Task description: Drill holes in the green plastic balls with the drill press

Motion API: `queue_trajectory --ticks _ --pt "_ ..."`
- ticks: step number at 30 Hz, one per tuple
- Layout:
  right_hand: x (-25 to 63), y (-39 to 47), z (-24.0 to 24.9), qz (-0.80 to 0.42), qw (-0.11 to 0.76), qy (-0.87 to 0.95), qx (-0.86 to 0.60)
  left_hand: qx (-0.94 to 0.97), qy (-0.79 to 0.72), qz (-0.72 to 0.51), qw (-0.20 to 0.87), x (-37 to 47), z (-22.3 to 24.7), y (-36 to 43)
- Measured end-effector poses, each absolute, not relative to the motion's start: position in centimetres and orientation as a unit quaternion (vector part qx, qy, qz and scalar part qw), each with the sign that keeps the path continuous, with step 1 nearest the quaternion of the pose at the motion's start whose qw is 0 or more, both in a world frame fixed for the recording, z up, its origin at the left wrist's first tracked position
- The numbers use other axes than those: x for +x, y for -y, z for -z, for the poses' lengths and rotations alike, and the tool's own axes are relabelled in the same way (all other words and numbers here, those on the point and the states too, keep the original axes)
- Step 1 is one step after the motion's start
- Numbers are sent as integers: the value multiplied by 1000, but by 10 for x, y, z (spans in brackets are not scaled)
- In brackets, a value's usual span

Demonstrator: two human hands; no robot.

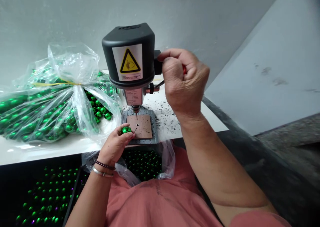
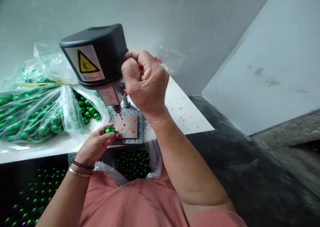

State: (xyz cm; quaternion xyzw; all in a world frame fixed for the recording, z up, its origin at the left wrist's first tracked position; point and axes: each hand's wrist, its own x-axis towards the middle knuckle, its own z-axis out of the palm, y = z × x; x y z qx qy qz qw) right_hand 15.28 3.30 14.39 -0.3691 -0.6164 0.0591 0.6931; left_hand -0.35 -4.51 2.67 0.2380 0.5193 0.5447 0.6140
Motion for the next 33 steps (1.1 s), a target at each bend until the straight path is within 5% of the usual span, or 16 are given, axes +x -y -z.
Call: queue_trajectory --ticks 33 --pt "157 -57 -160 -67 649 638 -410 588 -703 -282 286 2 -6 -8"
